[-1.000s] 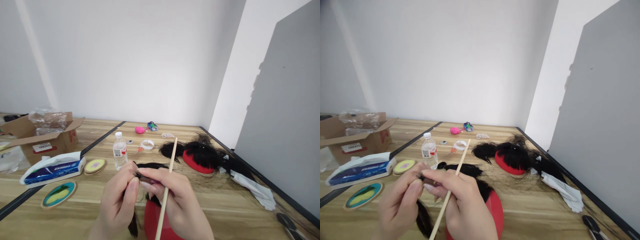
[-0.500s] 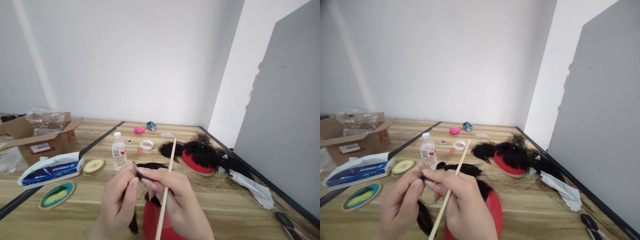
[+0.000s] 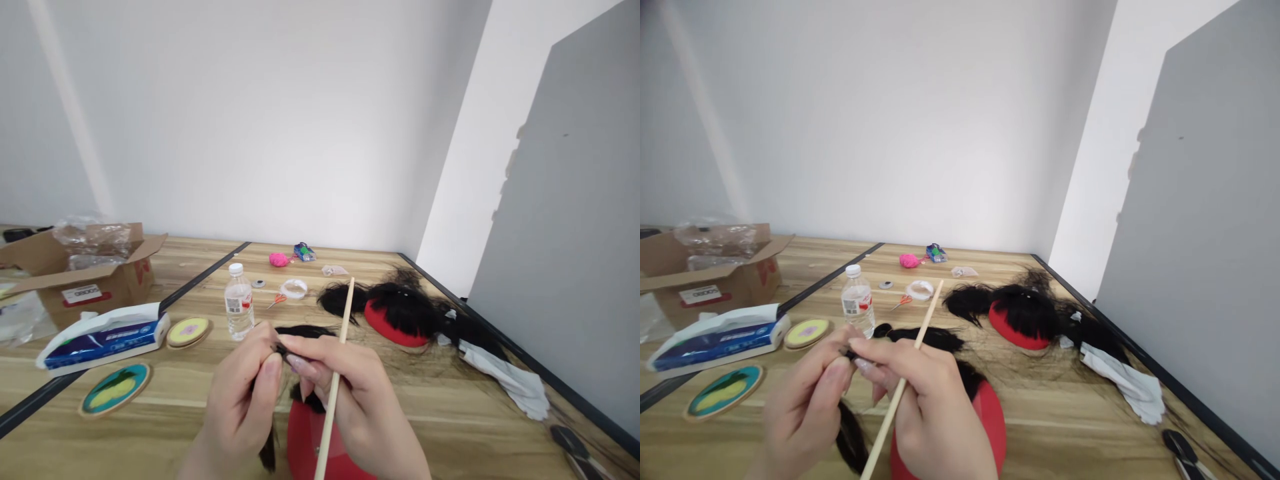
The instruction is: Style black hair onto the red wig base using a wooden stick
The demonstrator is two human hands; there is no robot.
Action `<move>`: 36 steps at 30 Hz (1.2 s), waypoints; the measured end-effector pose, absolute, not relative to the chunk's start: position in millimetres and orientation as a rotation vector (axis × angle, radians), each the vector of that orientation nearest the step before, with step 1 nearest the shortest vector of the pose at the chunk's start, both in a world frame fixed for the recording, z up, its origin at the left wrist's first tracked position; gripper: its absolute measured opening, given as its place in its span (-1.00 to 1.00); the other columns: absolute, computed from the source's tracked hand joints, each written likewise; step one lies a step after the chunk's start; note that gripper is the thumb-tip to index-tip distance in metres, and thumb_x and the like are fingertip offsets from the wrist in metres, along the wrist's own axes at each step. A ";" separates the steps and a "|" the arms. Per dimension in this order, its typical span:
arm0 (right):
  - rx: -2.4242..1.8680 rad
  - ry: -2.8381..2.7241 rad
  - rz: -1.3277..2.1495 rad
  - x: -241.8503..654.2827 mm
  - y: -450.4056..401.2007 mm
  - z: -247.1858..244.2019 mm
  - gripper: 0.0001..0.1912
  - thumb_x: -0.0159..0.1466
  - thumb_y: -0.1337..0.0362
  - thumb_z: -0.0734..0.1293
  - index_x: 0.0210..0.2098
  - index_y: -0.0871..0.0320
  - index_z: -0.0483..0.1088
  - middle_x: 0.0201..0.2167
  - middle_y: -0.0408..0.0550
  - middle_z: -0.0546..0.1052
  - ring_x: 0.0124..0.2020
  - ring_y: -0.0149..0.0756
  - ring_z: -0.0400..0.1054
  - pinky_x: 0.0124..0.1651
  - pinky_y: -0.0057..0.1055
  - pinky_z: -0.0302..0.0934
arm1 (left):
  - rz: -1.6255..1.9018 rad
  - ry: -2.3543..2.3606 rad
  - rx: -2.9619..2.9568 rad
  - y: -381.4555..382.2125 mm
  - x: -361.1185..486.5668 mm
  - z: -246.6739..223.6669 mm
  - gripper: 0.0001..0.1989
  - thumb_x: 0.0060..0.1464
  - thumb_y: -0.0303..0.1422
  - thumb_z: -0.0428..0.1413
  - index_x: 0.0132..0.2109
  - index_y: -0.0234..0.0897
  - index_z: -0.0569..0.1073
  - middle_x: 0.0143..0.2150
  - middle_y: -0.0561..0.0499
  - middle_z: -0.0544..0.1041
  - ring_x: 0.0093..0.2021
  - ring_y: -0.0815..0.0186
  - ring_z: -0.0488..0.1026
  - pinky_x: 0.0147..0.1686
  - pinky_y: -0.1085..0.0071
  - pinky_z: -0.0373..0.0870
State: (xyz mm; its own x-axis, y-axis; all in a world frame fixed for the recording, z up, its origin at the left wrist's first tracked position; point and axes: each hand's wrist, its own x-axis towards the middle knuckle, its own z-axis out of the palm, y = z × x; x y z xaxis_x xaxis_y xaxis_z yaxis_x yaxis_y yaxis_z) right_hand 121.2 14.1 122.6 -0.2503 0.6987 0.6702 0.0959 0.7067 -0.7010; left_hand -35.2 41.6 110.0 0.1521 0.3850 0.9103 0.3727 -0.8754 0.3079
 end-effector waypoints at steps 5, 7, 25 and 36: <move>-0.647 -1.770 0.642 117.7 16.3 123.6 -0.61 0.32 0.42 0.22 0.08 -0.02 0.42 -0.34 -0.13 0.55 -0.38 -0.40 0.40 -0.22 -0.51 0.34 | 1.888 0.777 2.324 44.2 -37.2 112.0 -0.72 0.20 -0.54 -0.12 -0.46 -0.23 0.26 -0.53 0.08 0.27 -0.49 0.38 0.29 -0.47 0.45 0.26; -0.636 -1.772 0.641 115.6 18.3 123.8 -0.58 0.33 0.43 0.21 0.11 -0.03 0.39 -0.34 -0.14 0.55 -0.36 -0.39 0.42 -0.18 -0.49 0.35 | 1.869 0.747 2.315 45.8 -39.7 114.5 -0.71 0.24 -0.51 -0.14 -0.47 -0.23 0.25 -0.53 0.09 0.27 -0.51 0.40 0.26 -0.48 0.46 0.24; -0.629 -1.760 0.596 119.8 17.1 124.2 -0.53 0.31 0.46 0.23 0.14 -0.10 0.36 -0.36 -0.16 0.55 -0.33 -0.38 0.44 -0.12 -0.46 0.35 | 1.718 0.630 2.324 48.0 -45.8 117.5 -0.70 0.28 -0.42 -0.13 -0.42 -0.23 0.34 -0.49 0.04 0.34 -0.48 0.35 0.29 -0.45 0.41 0.26; -0.595 -1.782 0.587 118.4 19.5 125.7 -0.56 0.32 0.45 0.18 0.11 -0.02 0.41 -0.39 -0.10 0.54 -0.35 -0.35 0.44 -0.17 -0.44 0.37 | 1.752 0.648 2.351 46.7 -42.7 120.5 -0.72 0.27 -0.47 -0.14 -0.43 -0.24 0.24 -0.50 0.08 0.27 -0.48 0.41 0.26 -0.49 0.49 0.24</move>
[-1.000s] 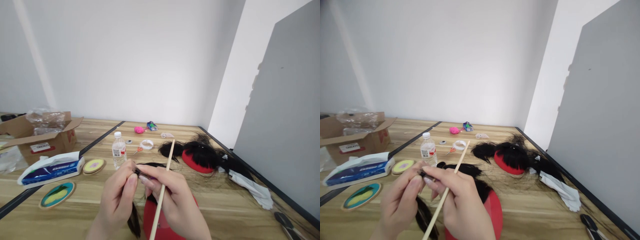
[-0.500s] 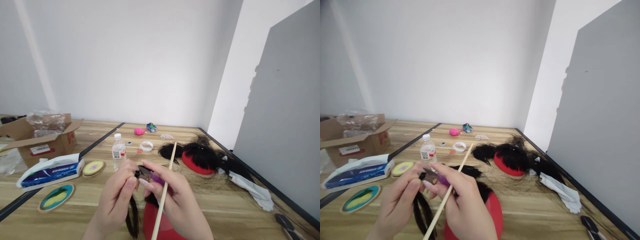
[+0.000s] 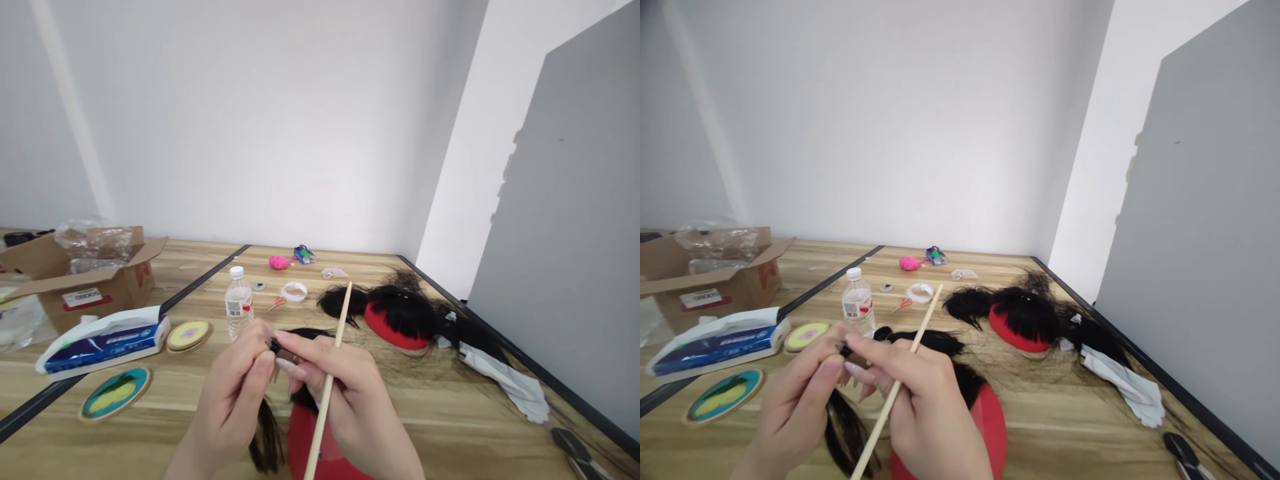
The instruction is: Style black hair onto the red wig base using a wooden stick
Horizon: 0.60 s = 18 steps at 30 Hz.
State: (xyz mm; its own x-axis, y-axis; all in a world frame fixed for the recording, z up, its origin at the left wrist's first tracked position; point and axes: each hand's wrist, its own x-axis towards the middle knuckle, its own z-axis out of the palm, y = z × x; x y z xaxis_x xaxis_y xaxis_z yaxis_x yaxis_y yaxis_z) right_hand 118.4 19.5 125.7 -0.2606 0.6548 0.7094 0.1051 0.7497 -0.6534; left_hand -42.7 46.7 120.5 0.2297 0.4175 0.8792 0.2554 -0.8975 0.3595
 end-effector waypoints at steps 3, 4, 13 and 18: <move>-0.585 -1.777 0.567 118.0 18.6 125.5 -0.57 0.33 0.44 0.18 0.10 -0.02 0.42 -0.42 -0.11 0.51 -0.37 -0.37 0.42 -0.19 -0.45 0.38 | 1.734 0.659 2.340 46.5 -42.7 119.9 -0.73 0.27 -0.47 -0.14 -0.42 -0.24 0.24 -0.50 0.08 0.27 -0.48 0.42 0.26 -0.48 0.50 0.24; -0.583 -1.775 0.561 117.8 18.3 125.2 -0.57 0.33 0.44 0.17 0.10 -0.03 0.42 -0.43 -0.11 0.50 -0.38 -0.37 0.42 -0.19 -0.46 0.38 | 1.735 0.661 2.338 46.3 -42.7 119.7 -0.73 0.27 -0.47 -0.14 -0.42 -0.24 0.24 -0.50 0.09 0.26 -0.48 0.42 0.25 -0.48 0.50 0.24; -0.601 -1.785 0.541 117.7 18.9 123.2 -0.57 0.32 0.46 0.18 0.09 -0.02 0.42 -0.43 -0.13 0.49 -0.39 -0.39 0.40 -0.20 -0.47 0.34 | 1.733 0.673 2.341 45.7 -41.8 117.1 -0.72 0.27 -0.50 -0.15 -0.43 -0.25 0.22 -0.49 0.10 0.23 -0.47 0.43 0.24 -0.49 0.50 0.24; -0.585 -1.773 0.541 118.9 19.6 122.5 -0.55 0.31 0.50 0.18 0.09 0.00 0.42 -0.43 -0.13 0.49 -0.40 -0.42 0.39 -0.23 -0.52 0.31 | 1.740 0.685 2.359 45.6 -40.7 117.1 -0.72 0.27 -0.51 -0.16 -0.43 -0.25 0.21 -0.48 0.10 0.22 -0.46 0.43 0.24 -0.48 0.50 0.23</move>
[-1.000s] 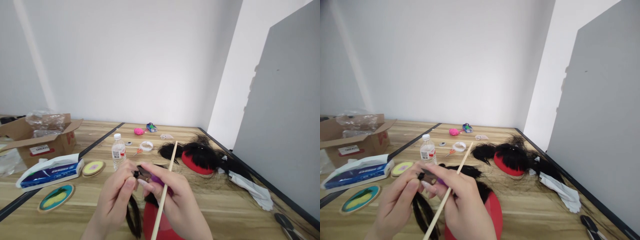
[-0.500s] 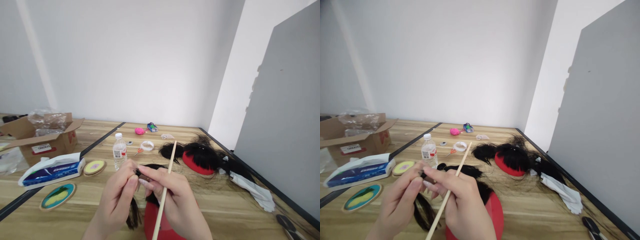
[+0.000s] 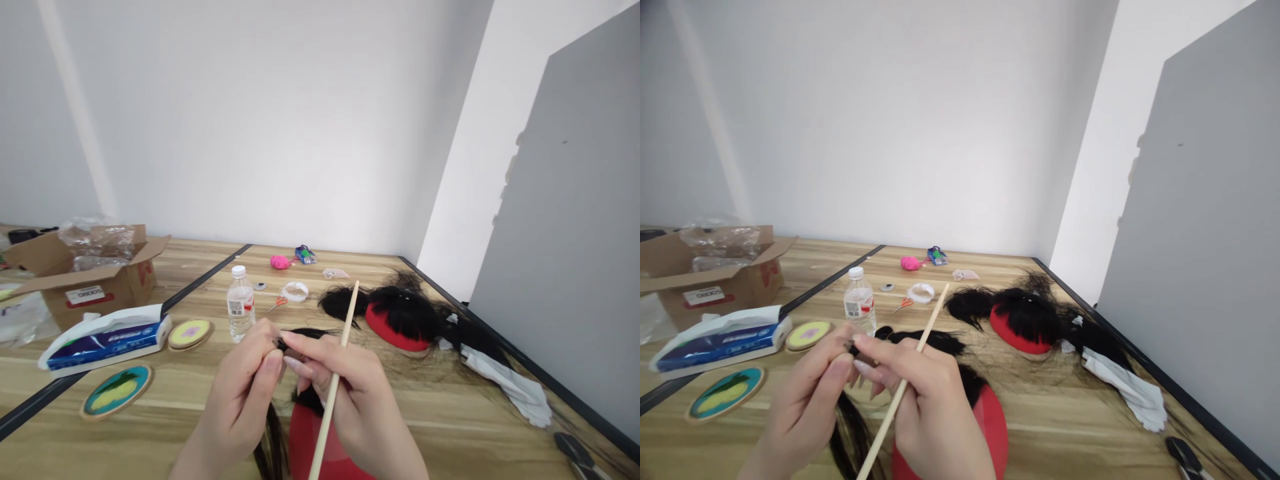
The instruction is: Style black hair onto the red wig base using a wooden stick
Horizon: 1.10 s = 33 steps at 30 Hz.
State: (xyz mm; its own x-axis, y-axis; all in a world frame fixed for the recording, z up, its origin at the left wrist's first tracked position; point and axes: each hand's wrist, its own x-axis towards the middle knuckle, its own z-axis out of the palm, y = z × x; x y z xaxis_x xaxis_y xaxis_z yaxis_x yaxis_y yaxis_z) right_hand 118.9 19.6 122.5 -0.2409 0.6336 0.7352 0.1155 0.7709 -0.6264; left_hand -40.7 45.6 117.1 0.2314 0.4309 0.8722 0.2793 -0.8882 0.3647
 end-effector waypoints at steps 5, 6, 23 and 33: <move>-0.603 -1.756 0.558 119.1 21.1 121.5 -0.54 0.28 0.52 0.20 0.07 -0.01 0.44 -0.42 -0.15 0.49 -0.39 -0.44 0.38 -0.22 -0.55 0.29 | 1.703 0.699 2.356 45.1 -40.7 114.0 -0.73 0.27 -0.52 -0.16 -0.42 -0.25 0.20 -0.46 0.10 0.22 -0.44 0.44 0.24 -0.43 0.51 0.24; -0.602 -1.752 0.558 119.1 21.3 121.3 -0.53 0.28 0.53 0.20 0.07 -0.01 0.44 -0.42 -0.15 0.49 -0.39 -0.44 0.38 -0.22 -0.55 0.29 | 1.702 0.698 2.357 45.4 -40.7 113.6 -0.73 0.27 -0.52 -0.16 -0.42 -0.25 0.20 -0.46 0.10 0.22 -0.43 0.43 0.24 -0.43 0.51 0.23; -0.608 -1.748 0.573 119.5 22.0 120.9 -0.58 0.29 0.50 0.22 0.04 0.00 0.46 -0.37 -0.15 0.55 -0.39 -0.45 0.41 -0.23 -0.56 0.31 | 1.653 0.717 2.362 47.1 -40.3 113.6 -0.73 0.27 -0.52 -0.17 -0.41 -0.25 0.20 -0.45 0.11 0.21 -0.44 0.44 0.22 -0.43 0.51 0.22; -0.627 -1.744 0.594 119.2 22.4 120.6 -0.60 0.31 0.46 0.23 0.03 -0.03 0.46 -0.33 -0.14 0.58 -0.38 -0.44 0.42 -0.24 -0.55 0.32 | 1.651 0.712 2.366 48.8 -39.9 112.8 -0.73 0.27 -0.54 -0.19 -0.41 -0.24 0.18 -0.46 0.12 0.20 -0.45 0.45 0.21 -0.45 0.52 0.20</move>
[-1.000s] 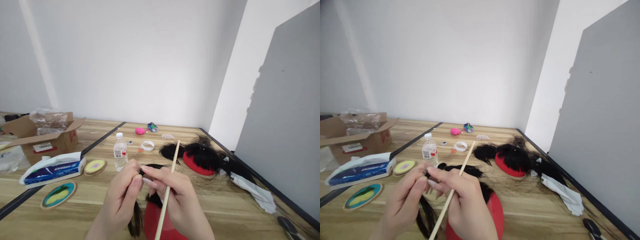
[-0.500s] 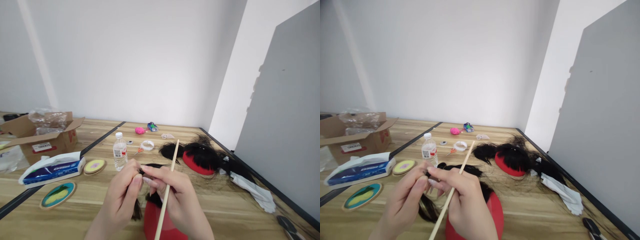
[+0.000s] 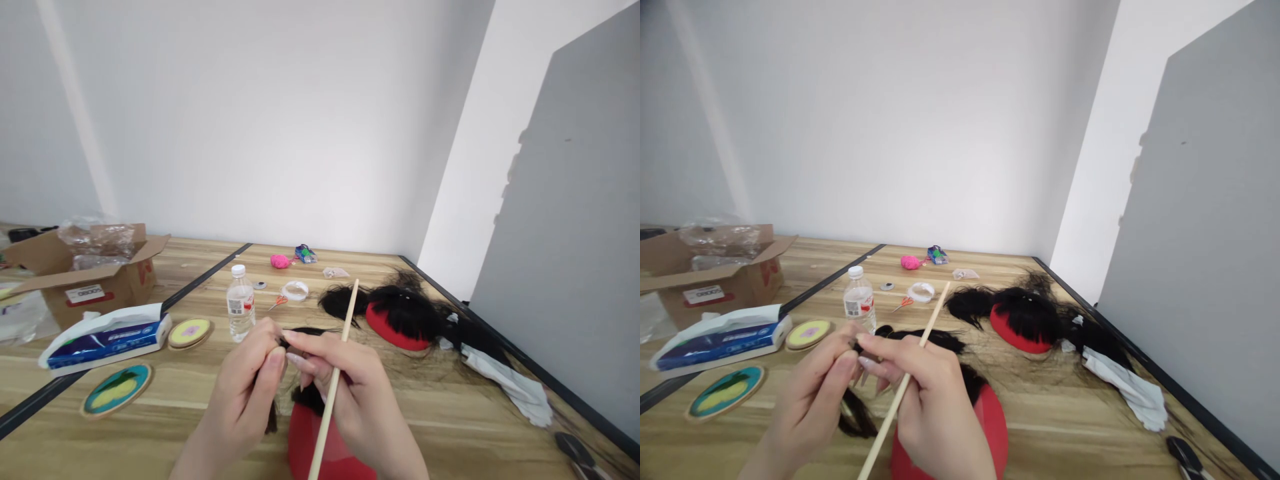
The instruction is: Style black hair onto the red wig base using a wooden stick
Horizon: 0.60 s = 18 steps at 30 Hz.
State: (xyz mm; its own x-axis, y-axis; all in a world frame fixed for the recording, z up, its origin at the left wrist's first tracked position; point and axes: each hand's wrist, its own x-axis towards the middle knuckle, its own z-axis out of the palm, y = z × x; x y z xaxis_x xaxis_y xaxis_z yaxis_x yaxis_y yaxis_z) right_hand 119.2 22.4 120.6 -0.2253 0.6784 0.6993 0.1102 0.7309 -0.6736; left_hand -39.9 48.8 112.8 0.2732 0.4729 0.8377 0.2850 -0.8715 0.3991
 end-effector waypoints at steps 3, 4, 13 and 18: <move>-0.636 -1.745 0.605 119.9 23.0 119.6 -0.58 0.30 0.48 0.22 0.04 -0.05 0.45 -0.29 -0.15 0.58 -0.38 -0.44 0.43 -0.25 -0.55 0.32 | 1.637 0.721 2.371 49.0 -39.7 112.9 -0.72 0.27 -0.54 -0.19 -0.41 -0.24 0.18 -0.45 0.11 0.20 -0.44 0.44 0.21 -0.44 0.52 0.21; -0.639 -1.746 0.600 120.0 23.0 119.5 -0.58 0.29 0.49 0.22 0.04 -0.05 0.46 -0.30 -0.15 0.58 -0.38 -0.44 0.43 -0.25 -0.55 0.32 | 1.637 0.722 2.375 48.9 -39.6 113.0 -0.72 0.27 -0.54 -0.19 -0.41 -0.24 0.18 -0.45 0.11 0.20 -0.44 0.44 0.21 -0.44 0.52 0.21; -0.637 -1.749 0.583 120.0 23.7 120.7 -0.60 0.29 0.49 0.22 0.01 0.00 0.47 -0.38 -0.15 0.55 -0.38 -0.43 0.43 -0.22 -0.54 0.33 | 1.661 0.727 2.377 47.8 -39.4 113.4 -0.72 0.26 -0.53 -0.18 -0.43 -0.24 0.18 -0.46 0.11 0.21 -0.44 0.43 0.24 -0.43 0.50 0.23; -0.655 -1.744 0.606 120.2 22.3 120.2 -0.60 0.30 0.47 0.22 0.03 -0.02 0.46 -0.26 -0.12 0.59 -0.37 -0.42 0.44 -0.24 -0.52 0.35 | 1.646 0.720 2.371 47.1 -39.3 114.9 -0.71 0.27 -0.53 -0.19 -0.42 -0.25 0.21 -0.47 0.09 0.23 -0.45 0.41 0.24 -0.45 0.49 0.24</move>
State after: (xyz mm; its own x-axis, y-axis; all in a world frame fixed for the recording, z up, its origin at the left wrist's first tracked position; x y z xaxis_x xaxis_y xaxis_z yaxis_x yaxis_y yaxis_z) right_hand 120.2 22.3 120.2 -0.2248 0.6963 0.6816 0.1240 0.7143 -0.6888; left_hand -39.3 47.1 114.9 0.2755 0.4746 0.8360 0.2915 -0.8699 0.3978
